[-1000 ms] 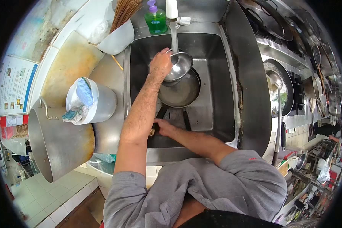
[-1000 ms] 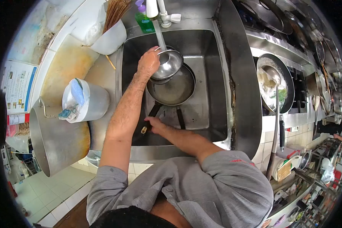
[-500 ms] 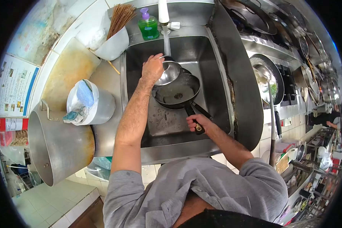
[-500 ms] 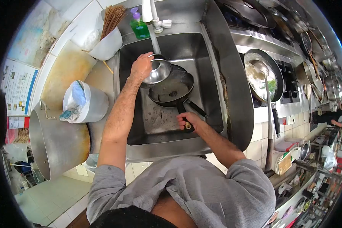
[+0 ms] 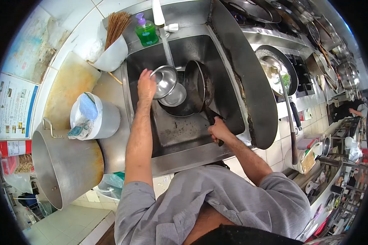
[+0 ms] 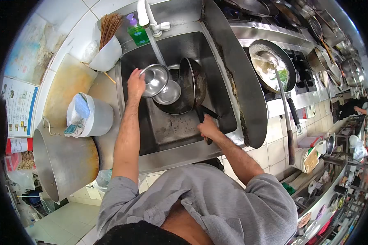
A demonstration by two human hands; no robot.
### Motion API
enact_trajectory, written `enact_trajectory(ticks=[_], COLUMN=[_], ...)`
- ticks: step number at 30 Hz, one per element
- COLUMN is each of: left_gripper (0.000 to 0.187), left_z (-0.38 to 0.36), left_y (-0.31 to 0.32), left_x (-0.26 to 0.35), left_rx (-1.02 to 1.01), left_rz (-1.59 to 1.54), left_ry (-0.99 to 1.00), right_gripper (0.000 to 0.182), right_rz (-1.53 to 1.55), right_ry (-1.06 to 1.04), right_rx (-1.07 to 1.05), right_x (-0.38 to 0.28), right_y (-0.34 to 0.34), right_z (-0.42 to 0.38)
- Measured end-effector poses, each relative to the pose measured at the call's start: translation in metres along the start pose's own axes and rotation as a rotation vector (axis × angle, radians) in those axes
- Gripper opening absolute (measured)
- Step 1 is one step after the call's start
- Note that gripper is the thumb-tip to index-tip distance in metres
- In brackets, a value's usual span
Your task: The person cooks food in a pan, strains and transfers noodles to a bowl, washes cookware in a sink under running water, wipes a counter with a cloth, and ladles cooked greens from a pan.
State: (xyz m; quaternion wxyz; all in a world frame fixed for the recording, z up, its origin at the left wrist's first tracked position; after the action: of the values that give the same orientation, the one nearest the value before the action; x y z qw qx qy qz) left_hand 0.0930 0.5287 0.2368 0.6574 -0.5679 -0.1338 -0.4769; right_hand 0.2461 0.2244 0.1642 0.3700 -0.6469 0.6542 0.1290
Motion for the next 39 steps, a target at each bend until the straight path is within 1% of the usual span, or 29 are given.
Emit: enact_trajectory(ticks=[1, 2, 4, 5, 6, 7, 8, 9, 10, 11, 12, 14, 16, 19, 21, 22, 23, 25, 27, 29, 31, 32, 33, 34, 35, 36, 37, 38, 39], left_gripper=[0.03, 0.03, 0.03, 0.03, 0.029, 0.029, 0.029, 0.028, 0.027, 0.027, 0.027, 0.029, 0.028, 0.027, 0.026, 0.021, 0.021, 0.017, 0.017, 0.017, 0.017, 0.016, 0.016, 0.019, 0.023, 0.029, 0.032, 0.035, 0.034], left_z=[-0.004, -0.009, -0.029, -0.038, -0.048, -0.058, -0.065, -0.073, -0.082, -0.088, -0.095, -0.109, -0.12, -0.132, -0.14, -0.142, -0.144, -0.147, -0.15, -0.161, -0.167, -0.169, -0.169, -0.16, -0.156, -0.159, -0.158, -0.16, -0.162], left_y=[-0.018, -0.032, -0.066, -0.078, -0.089, -0.099, -0.104, -0.108, -0.109, -0.108, -0.104, -0.098, -0.096, -0.097, -0.097, -0.1, -0.102, -0.101, -0.098, -0.092, -0.089, -0.09, -0.093, -0.111, -0.118, -0.128, -0.128, -0.13, -0.135], left_x=[0.006, 0.01, 0.012, 0.014, 0.01, 0.007, 0.006, -0.003, -0.013, -0.02, -0.025, -0.033, -0.034, -0.032, -0.048, -0.046, -0.044, -0.044, -0.039, -0.021, -0.013, -0.013, -0.013, 0.0, 0.022, 0.057, 0.075, 0.089, 0.102], left_rx=[0.066, 0.067, 0.102, 0.108, 0.13, 0.151, 0.154, 0.172, 0.185, 0.18, 0.171, 0.148, 0.143, 0.11, 0.16, 0.17, 0.141, 0.125, 0.061, -0.001, -0.025, -0.014, -0.043, 0.029, 0.104, 0.24, 0.207, 0.171, 0.2], left_rz=[0.01, 0.008, -0.154, -0.156, -0.17, -0.183, -0.184, -0.169, -0.153, -0.155, -0.265, -0.453, -0.465, -0.432, -0.614, -0.697, -0.706, -0.85, -0.815, -0.932, -0.904, -0.864, -0.863, -0.478, -0.1, -0.12, -0.085, -0.058, 0.056], left_ry=[0.052, 0.056, -0.07, -0.061, -0.123, -0.184, -0.173, -0.203, -0.234, -0.226, -0.256, -0.308, -0.31, -0.288, -0.361, -0.349, -0.334, -0.393, -0.44, -0.603, -0.577, -0.579, -0.555, -0.26, 0.042, 0.096, 0.231, 0.37, 0.408], right_gripper=[0.037, 0.05, 0.048, 0.047, 0.041, 0.041, 0.04, 0.039, 0.039, 0.038, 0.037, 0.034, 0.031, 0.031, 0.031, 0.033, 0.033, 0.028, 0.022, 0.015, 0.015, 0.015, 0.016, 0.021, 0.026, 0.028, 0.032, 0.034, 0.037], right_rz=[-0.101, -0.164, -0.195, -0.227, -0.152, -0.15, -0.017, 0.118, 0.126, 0.208, 0.29, 0.353, 0.433, 0.39, 0.302, 0.263, 0.283, 0.363, 0.392, 0.447, 0.511, 0.491, 0.473, 0.213, -0.464, -0.499, -0.536, -0.499, -0.46], right_ry=[-0.054, -0.016, -0.035, -0.056, -0.079, -0.086, -0.092, -0.098, -0.101, -0.084, -0.065, -0.039, -0.009, -0.087, -0.13, -0.136, -0.132, -0.152, -0.16, -0.143, -0.086, -0.073, -0.057, -0.091, -0.305, -0.373, -0.433, -0.474, -0.508], right_rx=[0.114, 0.088, 0.121, 0.155, 0.17, 0.176, 0.106, 0.033, 0.038, 0.004, -0.028, 0.005, 0.045, 0.023, 0.119, 0.1, 0.126, 0.063, 0.015, 0.003, -0.103, -0.088, -0.074, -0.011, 0.207, 0.31, 0.418, 0.44, 0.476], right_x=[-0.005, -0.006, -0.005, -0.007, -0.008, -0.011, -0.016, -0.02, -0.02, -0.018, -0.015, -0.009, -0.006, -0.001, 0.002, 0.003, 0.001, -0.012, -0.007, -0.011, -0.008, -0.007, -0.005, -0.01, -0.025, -0.034, -0.041, -0.045, -0.046], right_y=[-0.011, -0.016, -0.021, -0.025, -0.026, -0.028, -0.025, -0.019, -0.016, -0.011, -0.006, 0.002, 0.011, 0.027, 0.034, 0.037, 0.035, 0.034, 0.037, 0.042, 0.057, 0.06, 0.064, 0.059, 0.046, 0.036, 0.026, 0.018, 0.007], right_z=[-0.004, -0.008, -0.012, -0.013, -0.016, -0.02, -0.025, -0.029, -0.031, -0.034, -0.037, -0.044, -0.061, -0.09, -0.102, -0.103, -0.105, -0.109, -0.087, -0.071, -0.046, -0.038, -0.028, -0.022, -0.024, -0.042, -0.064, -0.083, -0.101])
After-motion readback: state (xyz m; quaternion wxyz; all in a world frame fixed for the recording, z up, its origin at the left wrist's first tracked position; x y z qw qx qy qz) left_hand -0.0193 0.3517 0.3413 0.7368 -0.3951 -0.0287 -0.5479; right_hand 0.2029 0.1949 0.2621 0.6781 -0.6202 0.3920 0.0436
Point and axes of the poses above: each hand's wrist, its own z-axis towards the middle knuckle, its own y-axis out of the palm, x = y × z, the point moved 7 cm from there along z, towards the middle knuckle, and after that the axes turned 10 degrees about -z, right-handed, at the moved point
